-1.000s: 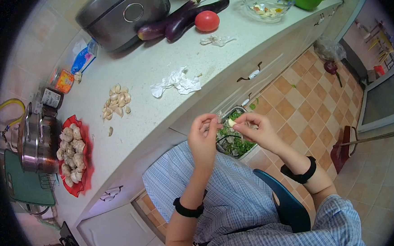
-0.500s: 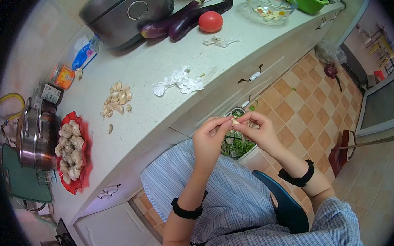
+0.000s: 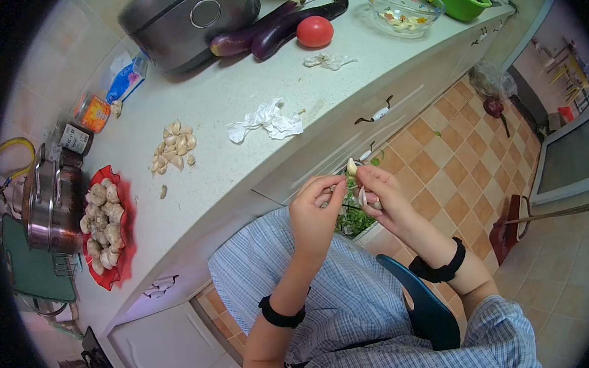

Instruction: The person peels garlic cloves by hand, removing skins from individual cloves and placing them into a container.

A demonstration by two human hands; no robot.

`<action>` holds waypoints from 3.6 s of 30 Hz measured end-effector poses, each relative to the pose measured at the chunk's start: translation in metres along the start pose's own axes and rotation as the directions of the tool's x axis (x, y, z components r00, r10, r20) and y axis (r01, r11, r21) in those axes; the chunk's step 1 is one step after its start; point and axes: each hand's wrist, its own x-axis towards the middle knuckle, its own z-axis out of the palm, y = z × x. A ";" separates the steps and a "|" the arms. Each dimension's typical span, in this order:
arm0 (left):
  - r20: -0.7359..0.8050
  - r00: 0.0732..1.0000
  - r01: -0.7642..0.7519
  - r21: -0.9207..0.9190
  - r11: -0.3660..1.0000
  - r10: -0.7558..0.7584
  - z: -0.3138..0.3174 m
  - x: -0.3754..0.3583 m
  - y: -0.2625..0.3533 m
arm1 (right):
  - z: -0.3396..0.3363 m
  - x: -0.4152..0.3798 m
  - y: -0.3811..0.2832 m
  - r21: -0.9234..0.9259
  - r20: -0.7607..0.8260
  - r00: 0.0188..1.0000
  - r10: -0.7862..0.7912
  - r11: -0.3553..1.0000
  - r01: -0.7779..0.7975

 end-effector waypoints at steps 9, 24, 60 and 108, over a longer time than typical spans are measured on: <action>-0.013 0.999 0.050 0.025 0.998 -0.049 -0.003 0.014 -0.028 | -0.015 0.003 -0.007 0.175 0.100 0.990 0.099 0.978 -0.116; 0.240 0.921 -0.380 0.371 0.847 0.309 0.000 0.013 -0.014 | -0.020 0.004 -0.015 -0.383 -0.051 0.994 0.094 0.917 -0.107; 0.045 0.997 -0.053 -0.114 0.992 0.058 -0.031 -0.013 0.016 | 0.050 0.004 -0.058 -0.315 0.220 0.968 0.118 0.948 -0.044; 0.113 0.955 0.292 -0.203 0.935 -0.274 -0.024 -0.008 -0.047 | -0.014 0.017 0.020 -0.688 0.310 0.882 -0.355 0.557 0.466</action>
